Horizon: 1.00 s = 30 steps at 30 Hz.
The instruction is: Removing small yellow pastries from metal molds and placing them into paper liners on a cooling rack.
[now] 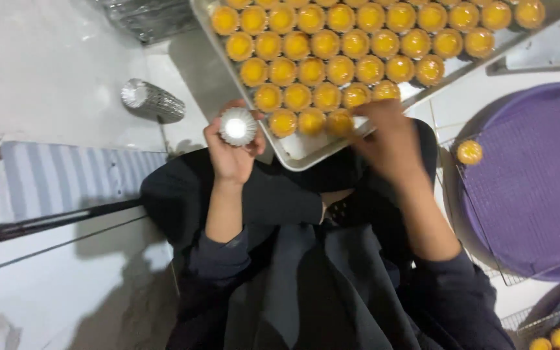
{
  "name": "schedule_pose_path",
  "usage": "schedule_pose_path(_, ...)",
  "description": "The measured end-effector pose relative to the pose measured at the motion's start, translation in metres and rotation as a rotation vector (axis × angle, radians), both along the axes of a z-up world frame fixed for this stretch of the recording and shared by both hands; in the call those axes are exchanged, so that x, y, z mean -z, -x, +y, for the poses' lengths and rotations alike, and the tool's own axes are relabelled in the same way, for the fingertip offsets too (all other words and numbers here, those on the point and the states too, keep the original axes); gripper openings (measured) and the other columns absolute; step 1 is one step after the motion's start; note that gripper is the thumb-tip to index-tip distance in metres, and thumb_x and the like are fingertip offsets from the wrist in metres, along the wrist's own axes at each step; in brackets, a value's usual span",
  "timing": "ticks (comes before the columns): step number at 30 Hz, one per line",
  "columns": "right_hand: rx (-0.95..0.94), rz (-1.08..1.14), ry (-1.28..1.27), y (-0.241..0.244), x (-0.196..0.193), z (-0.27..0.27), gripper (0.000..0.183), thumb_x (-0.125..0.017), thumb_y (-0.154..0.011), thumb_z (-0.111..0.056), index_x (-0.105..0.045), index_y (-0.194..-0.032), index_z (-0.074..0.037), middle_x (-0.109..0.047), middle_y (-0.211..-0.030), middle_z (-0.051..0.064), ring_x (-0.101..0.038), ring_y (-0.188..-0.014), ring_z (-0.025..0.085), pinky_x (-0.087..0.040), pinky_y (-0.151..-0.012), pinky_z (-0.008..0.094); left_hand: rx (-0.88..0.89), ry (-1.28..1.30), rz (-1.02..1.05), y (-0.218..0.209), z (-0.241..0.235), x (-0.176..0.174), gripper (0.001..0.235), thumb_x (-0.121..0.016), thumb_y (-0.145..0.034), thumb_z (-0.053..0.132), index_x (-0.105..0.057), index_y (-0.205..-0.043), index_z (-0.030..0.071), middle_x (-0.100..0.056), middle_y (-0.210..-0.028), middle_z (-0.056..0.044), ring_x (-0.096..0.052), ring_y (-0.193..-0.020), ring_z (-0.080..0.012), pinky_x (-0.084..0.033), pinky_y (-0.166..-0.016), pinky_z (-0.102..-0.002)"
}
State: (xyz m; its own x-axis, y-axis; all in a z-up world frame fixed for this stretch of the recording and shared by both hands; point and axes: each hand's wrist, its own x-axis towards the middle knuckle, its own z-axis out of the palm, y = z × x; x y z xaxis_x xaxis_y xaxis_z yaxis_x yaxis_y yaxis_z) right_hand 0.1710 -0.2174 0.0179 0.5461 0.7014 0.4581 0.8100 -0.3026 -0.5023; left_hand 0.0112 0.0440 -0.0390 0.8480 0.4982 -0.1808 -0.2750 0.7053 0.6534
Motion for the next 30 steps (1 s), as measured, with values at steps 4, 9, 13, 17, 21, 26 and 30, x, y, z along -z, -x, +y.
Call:
schedule_pose_path(4, -0.183, -0.252, 0.141, 0.019, 0.030, 0.091, 0.055, -0.092, -0.065, -0.024, -0.073, -0.116, -0.014, -0.074, -0.094, 0.006, -0.066, -0.110, 0.029, -0.046, -0.097, 0.045, -0.024, 0.035, 0.007, 0.002, 0.004, 0.005, 0.063, -0.038, -0.094, 0.064, -0.060, -0.126, 0.014, -0.069, -0.107, -0.027, -0.062, -0.060, -0.0293, -0.048, -0.042, -0.036)
schedule_pose_path(9, -0.253, -0.338, 0.481, 0.032, 0.040, 0.124, 0.061, -0.086, -0.070, -0.036, -0.064, -0.121, -0.012, -0.072, -0.108, 0.006, -0.053, -0.124, 0.024, -0.026, -0.112, 0.049, -0.019, -0.035, 0.012, 0.008, 0.012, 0.011, 0.066, -0.030, -0.101, 0.068, -0.057, -0.126, 0.013, -0.069, -0.110, -0.024, -0.065, -0.065, -0.0249, -0.052, -0.046, -0.033)
schedule_pose_path(13, -0.247, -0.225, 0.701, 0.028, 0.029, 0.126, 0.075, -0.087, -0.066, -0.033, -0.057, -0.132, -0.014, -0.069, -0.120, 0.008, -0.048, -0.129, 0.025, -0.022, -0.113, 0.049, -0.007, -0.030, -0.005, 0.008, 0.012, 0.007, 0.065, -0.031, -0.103, 0.067, -0.056, -0.127, 0.012, -0.069, -0.112, -0.023, -0.066, -0.066, -0.0242, -0.053, -0.046, -0.033)
schedule_pose_path(17, -0.261, -0.258, 0.717, 0.019, 0.035, 0.127, 0.074, -0.083, -0.069, -0.039, -0.056, -0.132, -0.011, -0.068, -0.116, 0.009, -0.047, -0.122, 0.024, -0.023, -0.110, 0.046, 0.019, -0.205, -0.026, 0.009, 0.006, -0.002, 0.054, -0.033, -0.107, 0.054, -0.051, -0.131, 0.009, -0.067, -0.116, -0.023, -0.066, -0.071, -0.0225, -0.055, -0.049, -0.032)
schedule_pose_path(21, -0.338, -0.020, 0.465, 0.005, 0.036, 0.119, 0.073, -0.083, -0.067, -0.032, -0.062, -0.131, -0.005, -0.064, -0.107, 0.014, -0.049, -0.108, 0.029, -0.033, -0.094, 0.044, -0.049, -0.639, 0.046, 0.009, 0.004, 0.005, 0.051, -0.039, -0.108, 0.049, -0.043, -0.136, 0.007, -0.059, -0.113, -0.017, -0.059, -0.075, -0.0140, -0.052, -0.052, -0.025)
schedule_pose_path(26, -0.396, 0.980, -0.041, 0.009, 0.036, 0.095, 0.061, -0.080, -0.085, -0.022, -0.059, -0.137, 0.003, -0.064, -0.113, 0.022, -0.065, -0.101, 0.030, -0.058, -0.084, 0.040, 0.078, -1.146, 0.053, -0.001, -0.009, -0.031, 0.068, -0.072, -0.092, 0.049, -0.043, -0.139, 0.008, -0.050, -0.123, -0.011, -0.057, -0.104, -0.0238, -0.054, -0.085, -0.037)
schedule_pose_path(30, -0.498, 1.503, -0.325, 0.019, 0.051, 0.068, 0.060, -0.066, -0.094, -0.025, -0.050, -0.141, 0.008, -0.061, -0.116, 0.021, -0.066, -0.098, 0.025, -0.060, -0.075, 0.041, 0.192, -1.590, 0.036, -0.012, -0.024, -0.063, 0.071, -0.086, -0.086, 0.040, -0.053, -0.138, 0.006, -0.054, -0.128, -0.013, -0.061, -0.123, -0.0330, -0.052, -0.105, -0.041)
